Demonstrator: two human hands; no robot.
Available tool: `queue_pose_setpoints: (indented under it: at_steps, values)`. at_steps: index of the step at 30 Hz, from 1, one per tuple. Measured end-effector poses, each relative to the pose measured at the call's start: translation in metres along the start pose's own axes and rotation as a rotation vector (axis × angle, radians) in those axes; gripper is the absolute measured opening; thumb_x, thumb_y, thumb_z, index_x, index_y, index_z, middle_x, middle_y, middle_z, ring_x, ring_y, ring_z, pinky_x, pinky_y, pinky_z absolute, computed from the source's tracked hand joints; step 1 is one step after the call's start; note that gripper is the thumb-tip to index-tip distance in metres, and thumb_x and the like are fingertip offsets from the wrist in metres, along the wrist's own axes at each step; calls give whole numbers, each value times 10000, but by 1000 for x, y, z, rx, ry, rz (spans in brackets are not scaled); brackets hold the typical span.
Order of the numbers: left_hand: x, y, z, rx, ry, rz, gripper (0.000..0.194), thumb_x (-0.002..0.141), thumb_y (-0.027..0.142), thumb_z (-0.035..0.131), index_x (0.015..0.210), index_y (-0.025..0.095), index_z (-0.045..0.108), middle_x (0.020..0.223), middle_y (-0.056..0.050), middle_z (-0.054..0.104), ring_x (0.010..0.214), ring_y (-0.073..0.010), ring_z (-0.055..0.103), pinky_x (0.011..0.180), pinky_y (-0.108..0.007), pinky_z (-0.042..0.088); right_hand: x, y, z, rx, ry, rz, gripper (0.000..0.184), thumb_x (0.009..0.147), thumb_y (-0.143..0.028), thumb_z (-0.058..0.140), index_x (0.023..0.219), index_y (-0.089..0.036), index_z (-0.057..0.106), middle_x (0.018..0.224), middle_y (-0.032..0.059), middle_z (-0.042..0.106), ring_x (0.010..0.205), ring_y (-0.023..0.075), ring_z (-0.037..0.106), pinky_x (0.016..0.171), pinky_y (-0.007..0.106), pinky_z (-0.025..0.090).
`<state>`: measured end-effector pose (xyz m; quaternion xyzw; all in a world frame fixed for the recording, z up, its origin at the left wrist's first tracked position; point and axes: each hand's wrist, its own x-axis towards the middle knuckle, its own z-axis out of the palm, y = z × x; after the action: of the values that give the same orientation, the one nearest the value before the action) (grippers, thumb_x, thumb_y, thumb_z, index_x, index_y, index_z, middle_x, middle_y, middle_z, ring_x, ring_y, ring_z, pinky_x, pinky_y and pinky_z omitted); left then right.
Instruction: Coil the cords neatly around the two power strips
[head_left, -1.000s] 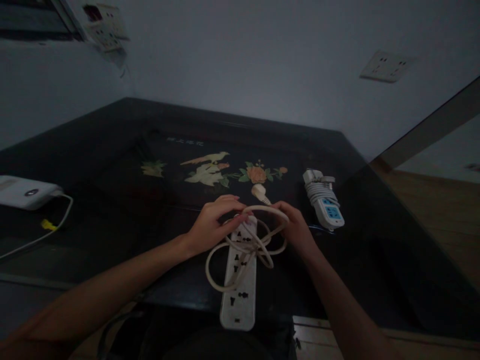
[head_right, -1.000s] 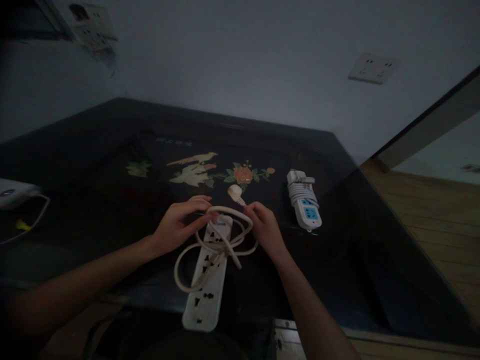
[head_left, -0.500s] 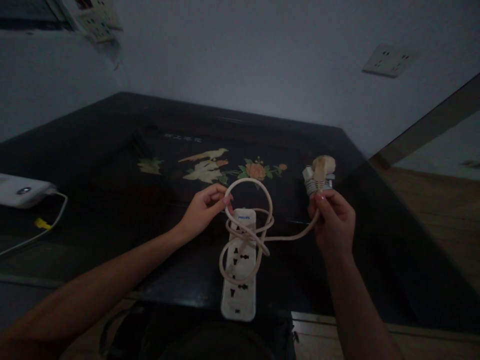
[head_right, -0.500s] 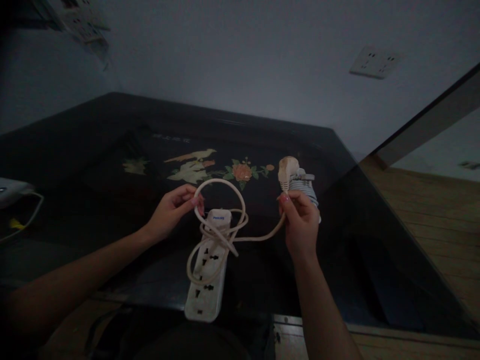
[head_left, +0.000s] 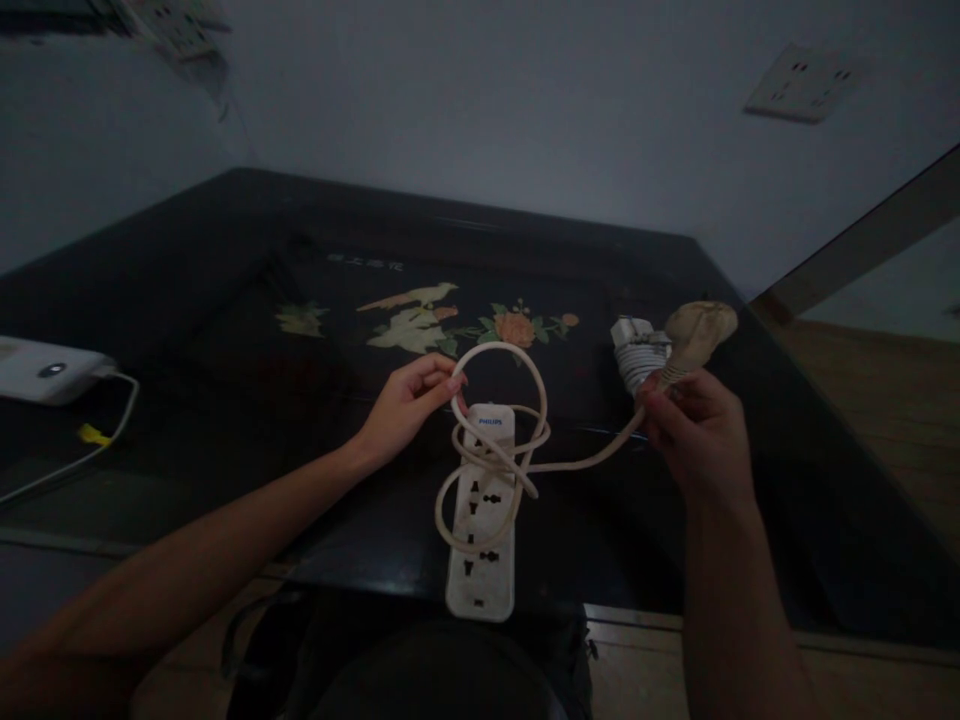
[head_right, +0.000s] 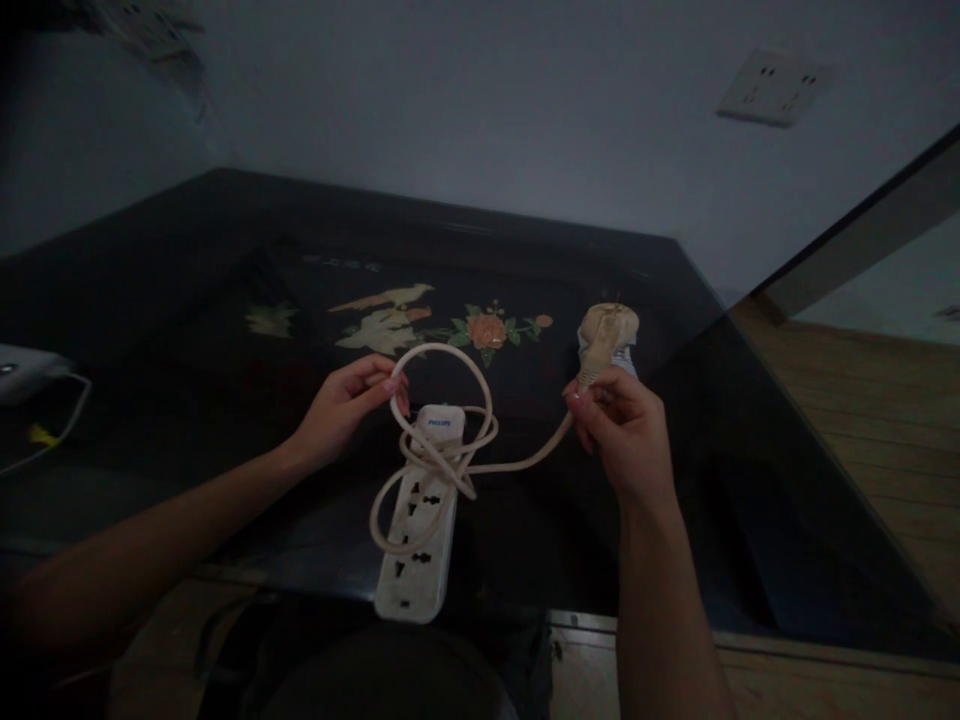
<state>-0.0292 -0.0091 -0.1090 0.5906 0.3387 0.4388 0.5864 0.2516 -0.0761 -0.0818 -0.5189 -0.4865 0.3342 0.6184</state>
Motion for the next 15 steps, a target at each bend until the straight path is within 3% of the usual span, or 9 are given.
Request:
queue_pose_setpoints:
  at_steps: [7,15]
  values:
    - [-1,1,0,29,-44,-2,272,804,400,650,865,145,581,601,22,634,517,-93,575,537,-206,455,-1,1,4,-131,-137,-27,151,765,-340,699,771,-215,614,565,-64,507,371,53,432,333,188,320]
    - [-6,8,6,-68,-134,-35,260,814,386,639,857,154,529,580,17,663,450,-120,624,468,-210,495,-8,-8,13,-192,-202,-23,160,764,-343,683,774,-205,601,556,-44,573,439,108,538,425,239,436]
